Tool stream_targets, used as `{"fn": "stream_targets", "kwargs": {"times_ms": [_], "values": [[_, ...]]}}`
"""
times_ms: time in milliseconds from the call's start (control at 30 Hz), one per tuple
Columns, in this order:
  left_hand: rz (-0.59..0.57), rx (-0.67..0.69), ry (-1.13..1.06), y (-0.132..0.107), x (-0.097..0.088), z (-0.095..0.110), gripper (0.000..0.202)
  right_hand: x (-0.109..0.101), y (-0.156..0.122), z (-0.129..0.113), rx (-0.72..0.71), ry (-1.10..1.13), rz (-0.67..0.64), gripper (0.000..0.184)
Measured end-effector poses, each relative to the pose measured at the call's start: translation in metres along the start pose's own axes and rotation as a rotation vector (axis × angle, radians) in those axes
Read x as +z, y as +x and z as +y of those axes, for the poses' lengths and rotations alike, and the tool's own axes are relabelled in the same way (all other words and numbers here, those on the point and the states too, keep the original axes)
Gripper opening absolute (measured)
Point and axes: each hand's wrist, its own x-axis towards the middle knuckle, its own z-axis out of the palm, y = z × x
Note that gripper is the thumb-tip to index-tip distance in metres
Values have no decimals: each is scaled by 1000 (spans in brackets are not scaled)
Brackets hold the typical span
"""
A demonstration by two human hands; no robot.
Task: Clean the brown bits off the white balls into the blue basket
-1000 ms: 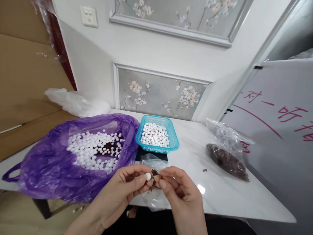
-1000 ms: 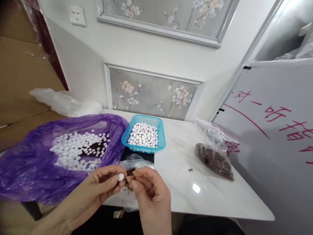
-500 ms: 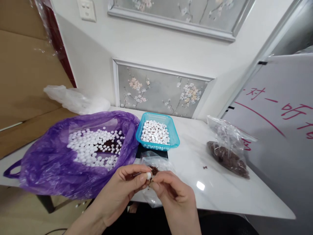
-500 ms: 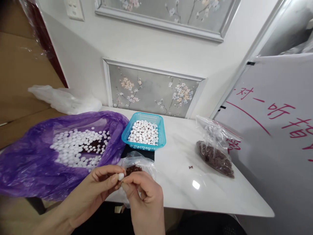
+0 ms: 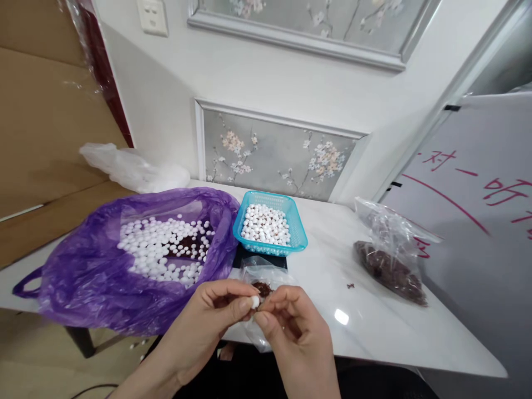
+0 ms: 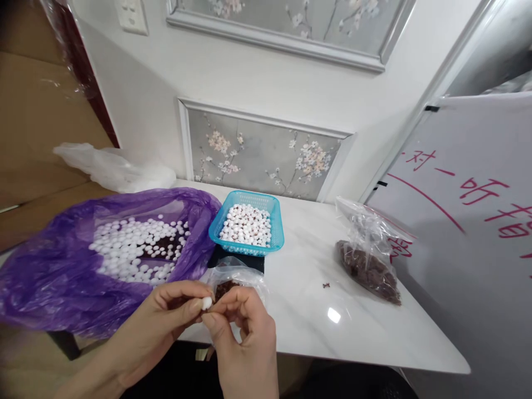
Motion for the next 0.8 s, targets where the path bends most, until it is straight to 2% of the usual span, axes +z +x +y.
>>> {"fn": "stream_targets", "kwargs": {"times_ms": [300, 533, 800], "values": [[-106, 127, 115, -1, -9, 1, 2, 1, 1, 2, 31, 34, -17, 14], [-98, 170, 184, -2, -8, 5, 4, 0, 3, 4, 43, 99, -76, 13], [-37, 187, 190, -5, -3, 6, 3, 1, 5, 4, 60, 66, -50, 15]]}}
